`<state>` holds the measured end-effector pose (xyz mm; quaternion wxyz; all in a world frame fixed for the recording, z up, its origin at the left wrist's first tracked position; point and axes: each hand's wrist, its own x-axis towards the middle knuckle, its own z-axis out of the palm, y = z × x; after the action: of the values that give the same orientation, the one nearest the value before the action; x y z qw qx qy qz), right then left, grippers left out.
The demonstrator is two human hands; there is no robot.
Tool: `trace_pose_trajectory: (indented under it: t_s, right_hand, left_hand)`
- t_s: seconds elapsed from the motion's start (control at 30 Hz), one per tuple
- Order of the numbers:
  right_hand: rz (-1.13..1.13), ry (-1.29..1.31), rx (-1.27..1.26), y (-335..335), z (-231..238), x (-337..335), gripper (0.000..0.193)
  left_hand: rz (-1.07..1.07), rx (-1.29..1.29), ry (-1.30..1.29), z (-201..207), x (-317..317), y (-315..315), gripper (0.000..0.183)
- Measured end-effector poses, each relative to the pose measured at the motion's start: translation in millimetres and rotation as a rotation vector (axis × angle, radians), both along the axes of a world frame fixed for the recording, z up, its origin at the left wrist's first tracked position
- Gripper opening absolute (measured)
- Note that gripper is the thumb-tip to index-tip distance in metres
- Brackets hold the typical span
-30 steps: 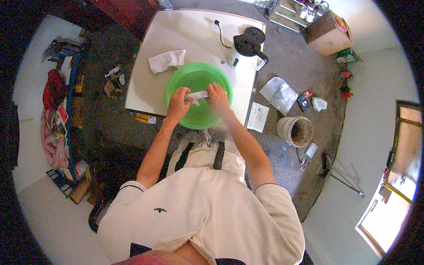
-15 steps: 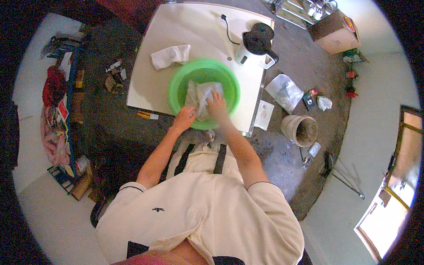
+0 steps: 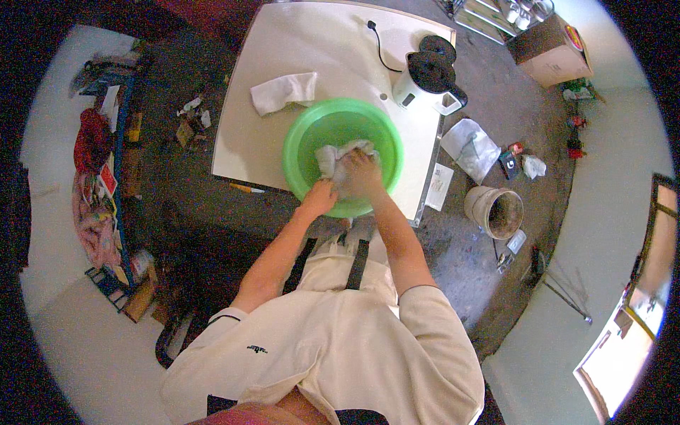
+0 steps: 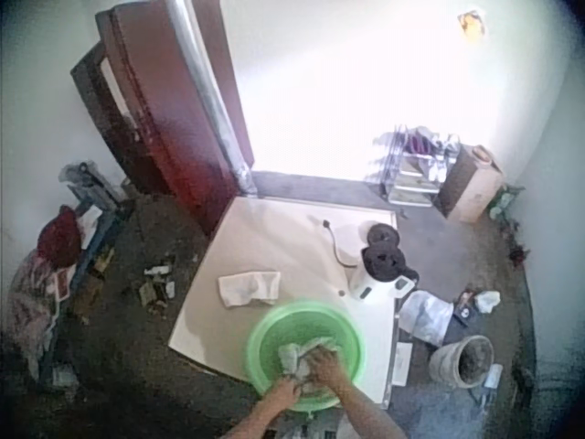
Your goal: The person wipes a dark wooden door with a white cloth, then rinses the cloth in a green basin of water. They wring out the cloth and continue wiping the door and door handle.
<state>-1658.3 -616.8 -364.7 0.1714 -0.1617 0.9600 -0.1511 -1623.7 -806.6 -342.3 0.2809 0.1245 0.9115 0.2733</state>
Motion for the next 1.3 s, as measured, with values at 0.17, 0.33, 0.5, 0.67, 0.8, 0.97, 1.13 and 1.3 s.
trace_pose_trajectory:
  t_s: [0.17, 0.33, 0.5, 0.67, 0.8, 0.97, 1.13, 1.3]
  right_hand:
    - [0.037, -0.051, -0.009, 2, -14, -11, 0.065]
    - [-0.115, -0.014, -0.134, -1, -9, -9, 0.047]
    - [-0.401, -0.231, -0.706, -14, -9, -19, 0.035]
    - [-0.497, -0.057, -0.849, -32, 47, 7, 0.030]
    - [-0.333, 0.191, -0.675, -24, 49, 22, 0.014]
    - [-0.587, 0.055, -0.790, -36, 56, 39, 0.022]
    - [-0.537, 0.104, -0.797, -41, 52, 43, 0.031]
    - [-0.430, 0.020, -0.686, -48, 51, 40, 0.018]
  left_hand:
    - [0.085, 0.150, -0.051, -9, 3, -13, 0.040]
    - [0.259, 0.260, -0.256, -23, -7, -22, 0.045]
    - [0.748, 0.552, -0.667, -43, -17, -2, 0.066]
    - [1.131, 1.458, -1.037, -16, -37, 25, 0.051]
    - [1.076, 1.501, -0.903, -39, -56, 37, 0.041]
    - [1.037, 1.530, -0.911, -99, -66, 18, 0.036]
    - [1.404, 0.951, -0.641, -70, -65, 48, 0.034]
    - [1.353, 0.759, -0.462, -98, -63, 39, 0.044]
